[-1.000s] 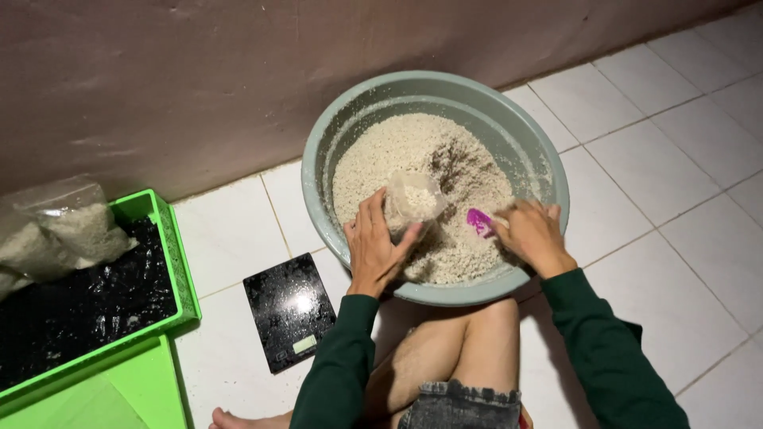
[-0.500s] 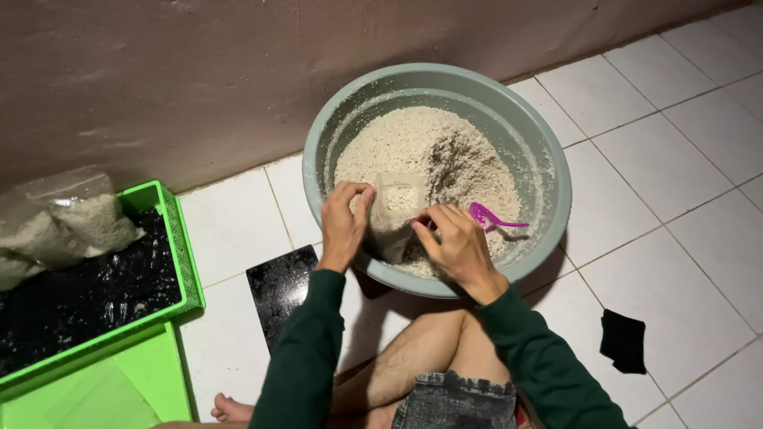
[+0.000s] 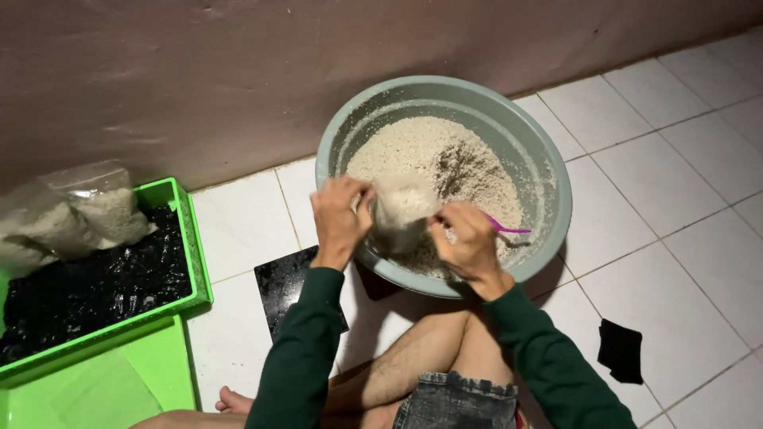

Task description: Scooping white grains from a large basin into small plastic bags and weighing them on a digital scale.

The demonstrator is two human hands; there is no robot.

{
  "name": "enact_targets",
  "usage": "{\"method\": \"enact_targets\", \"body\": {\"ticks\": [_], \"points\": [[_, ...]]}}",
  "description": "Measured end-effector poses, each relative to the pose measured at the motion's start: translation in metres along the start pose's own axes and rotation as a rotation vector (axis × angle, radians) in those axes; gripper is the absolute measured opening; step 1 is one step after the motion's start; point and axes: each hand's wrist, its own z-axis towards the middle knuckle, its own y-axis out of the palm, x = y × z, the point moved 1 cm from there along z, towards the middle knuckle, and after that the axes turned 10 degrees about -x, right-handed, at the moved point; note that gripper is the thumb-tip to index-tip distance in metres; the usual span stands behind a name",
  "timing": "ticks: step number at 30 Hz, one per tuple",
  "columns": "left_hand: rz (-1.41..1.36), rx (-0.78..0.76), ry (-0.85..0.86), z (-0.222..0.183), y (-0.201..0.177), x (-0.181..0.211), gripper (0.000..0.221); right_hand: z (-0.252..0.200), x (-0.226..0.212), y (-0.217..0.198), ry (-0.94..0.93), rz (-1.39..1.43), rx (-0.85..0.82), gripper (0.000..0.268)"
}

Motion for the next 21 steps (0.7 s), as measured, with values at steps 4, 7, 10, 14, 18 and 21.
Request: {"method": "enact_targets", "body": {"ticks": [4,7,10,14,18,21], "points": [[0.064,-0.083,-0.063,-0.014,0.003,-0.014,0.004,0.024,-0.03,-0.022,-0.021,-0.012,-0.132,0.007],[0.062,0.02,-0.03,-0.015,-0.004,0.0,0.006,0.027,-0.044,-0.036,-0.04,-0.018,-0.049,0.007],[0.024,0.075,-0.06,-0.01,0.004,0.0,0.006,0.029,-0.035,-0.031,0.05,0.024,-0.031,0.009],[0.124,-0.164,-0.105,-0.012,-0.002,0.004,0.013,0.027,-0.031,-0.025,0.114,0.091,-0.251,0.006],[-0.001,-0.193,-0.157,-0.011,-0.007,0.004,0.015,0.023,-0.026,-0.018,0.133,0.125,-0.2,0.018],[-0.015,-0.206,-0.161,-0.015,-0.005,-0.002,0.013,0.013,-0.017,0.003,0.114,0.16,-0.171,0.005]]}}
